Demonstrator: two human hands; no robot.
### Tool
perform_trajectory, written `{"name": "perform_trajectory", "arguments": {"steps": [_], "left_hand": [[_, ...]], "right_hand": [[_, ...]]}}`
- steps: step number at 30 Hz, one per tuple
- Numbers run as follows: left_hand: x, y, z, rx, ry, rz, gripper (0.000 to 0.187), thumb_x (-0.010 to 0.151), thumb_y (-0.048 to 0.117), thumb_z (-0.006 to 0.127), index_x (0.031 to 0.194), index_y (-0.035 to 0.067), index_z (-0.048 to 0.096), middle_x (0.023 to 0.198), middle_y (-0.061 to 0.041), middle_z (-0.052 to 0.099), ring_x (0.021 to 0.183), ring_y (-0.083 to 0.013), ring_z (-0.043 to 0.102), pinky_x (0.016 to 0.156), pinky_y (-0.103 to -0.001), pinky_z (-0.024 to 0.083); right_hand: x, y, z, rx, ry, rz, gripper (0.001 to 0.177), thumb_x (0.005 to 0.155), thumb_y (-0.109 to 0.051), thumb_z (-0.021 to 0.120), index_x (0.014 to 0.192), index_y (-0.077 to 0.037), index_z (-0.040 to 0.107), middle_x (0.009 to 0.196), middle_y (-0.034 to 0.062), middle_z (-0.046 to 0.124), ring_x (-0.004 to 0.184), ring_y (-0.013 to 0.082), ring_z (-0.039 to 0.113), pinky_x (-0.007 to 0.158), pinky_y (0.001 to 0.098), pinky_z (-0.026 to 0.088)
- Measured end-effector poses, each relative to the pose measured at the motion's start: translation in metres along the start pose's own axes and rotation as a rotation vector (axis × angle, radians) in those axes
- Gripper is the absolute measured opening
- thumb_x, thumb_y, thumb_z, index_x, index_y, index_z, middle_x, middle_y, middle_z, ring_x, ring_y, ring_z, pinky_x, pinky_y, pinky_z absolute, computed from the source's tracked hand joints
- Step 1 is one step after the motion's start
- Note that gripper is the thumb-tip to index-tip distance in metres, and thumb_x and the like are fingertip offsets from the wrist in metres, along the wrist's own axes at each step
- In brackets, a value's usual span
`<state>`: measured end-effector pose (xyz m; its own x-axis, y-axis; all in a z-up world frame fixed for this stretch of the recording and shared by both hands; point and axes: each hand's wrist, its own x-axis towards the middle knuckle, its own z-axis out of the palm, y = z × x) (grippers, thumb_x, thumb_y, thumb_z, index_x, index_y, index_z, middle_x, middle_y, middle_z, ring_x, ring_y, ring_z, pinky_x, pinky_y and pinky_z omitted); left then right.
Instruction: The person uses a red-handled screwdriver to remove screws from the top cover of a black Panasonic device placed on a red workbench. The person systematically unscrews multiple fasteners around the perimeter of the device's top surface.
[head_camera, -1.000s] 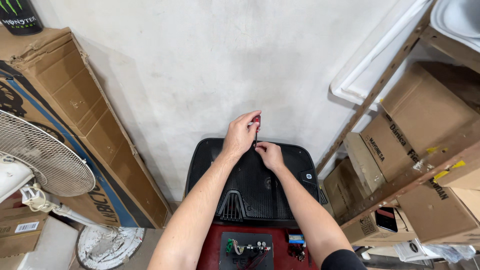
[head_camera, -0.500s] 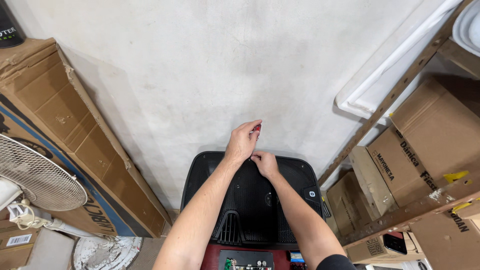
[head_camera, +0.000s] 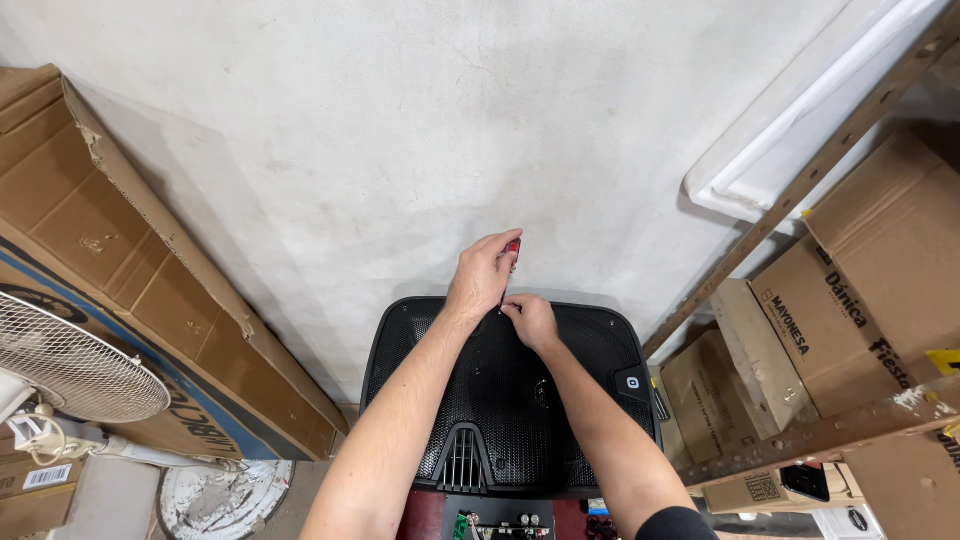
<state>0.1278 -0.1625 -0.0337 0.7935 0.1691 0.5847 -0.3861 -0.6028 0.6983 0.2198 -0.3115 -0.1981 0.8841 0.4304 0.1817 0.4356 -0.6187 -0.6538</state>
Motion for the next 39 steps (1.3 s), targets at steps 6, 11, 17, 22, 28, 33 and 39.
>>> {"name": "perform_trajectory", "arguments": {"steps": [6,11,17,22,28,33,39], "left_hand": [[0.003,-0.007,-0.003,0.015,-0.023,0.020,0.041,0.105,0.005,0.075,0.144,0.016,0.077,0.122,-0.014,0.082,0.116,-0.0356,0.080,0.099,-0.045,0.068],[0.010,0.008,-0.011,0.126,-0.119,-0.027,0.033,0.110,0.022,0.075,0.142,0.017,0.076,0.116,-0.011,0.082,0.112,-0.0322,0.081,0.096,-0.044,0.069],[0.019,0.002,0.004,0.407,-0.220,0.070,0.034,0.111,0.034,0.070,0.139,0.015,0.073,0.108,-0.011,0.077,0.106,-0.0327,0.082,0.091,-0.045,0.070],[0.028,0.001,0.009,0.534,-0.325,0.143,0.034,0.115,0.036,0.060,0.125,0.004,0.069,0.103,-0.017,0.070,0.102,-0.0389,0.080,0.087,-0.049,0.071],[0.035,0.011,0.008,0.727,-0.337,0.206,0.022,0.113,0.025,0.060,0.116,0.004,0.067,0.097,-0.013,0.066,0.095,-0.0344,0.080,0.080,-0.044,0.071],[0.041,0.046,-0.007,0.715,-0.492,0.128,0.025,0.116,0.016,0.051,0.113,-0.002,0.068,0.097,-0.020,0.072,0.098,-0.0415,0.082,0.083,-0.055,0.070],[0.048,0.033,0.000,0.726,-0.463,-0.029,0.025,0.114,0.015,0.049,0.106,0.001,0.069,0.088,-0.017,0.075,0.090,-0.0390,0.084,0.073,-0.052,0.071]], "right_hand": [[-0.001,0.005,0.004,0.009,0.017,-0.063,0.018,0.103,-0.027,0.082,0.117,-0.019,0.090,0.109,0.0092,0.087,0.114,0.0374,0.079,0.100,0.0500,0.064],[0.001,0.018,0.010,-0.016,0.033,-0.075,0.019,0.104,-0.021,0.077,0.117,-0.025,0.090,0.112,0.0015,0.086,0.117,0.0318,0.078,0.104,0.0450,0.062],[-0.007,0.021,0.016,-0.132,0.106,-0.139,0.032,0.098,-0.005,0.068,0.115,-0.021,0.089,0.113,0.0030,0.084,0.120,0.0309,0.076,0.113,0.0429,0.057],[-0.009,0.018,0.016,-0.127,0.100,-0.117,0.032,0.098,-0.006,0.067,0.116,-0.022,0.088,0.114,0.0027,0.083,0.121,0.0311,0.075,0.113,0.0425,0.057],[-0.006,0.020,0.016,-0.139,0.076,-0.082,0.034,0.098,-0.008,0.065,0.116,-0.025,0.087,0.116,-0.0015,0.082,0.125,0.0271,0.073,0.116,0.0381,0.056],[-0.004,0.028,0.021,-0.144,0.090,-0.112,0.034,0.096,-0.006,0.065,0.115,-0.024,0.087,0.114,0.0000,0.081,0.122,0.0287,0.073,0.114,0.0404,0.057],[-0.007,0.023,0.021,-0.123,0.109,-0.114,0.033,0.095,-0.007,0.067,0.113,-0.025,0.088,0.111,0.0008,0.082,0.119,0.0296,0.074,0.113,0.0409,0.058]]}}
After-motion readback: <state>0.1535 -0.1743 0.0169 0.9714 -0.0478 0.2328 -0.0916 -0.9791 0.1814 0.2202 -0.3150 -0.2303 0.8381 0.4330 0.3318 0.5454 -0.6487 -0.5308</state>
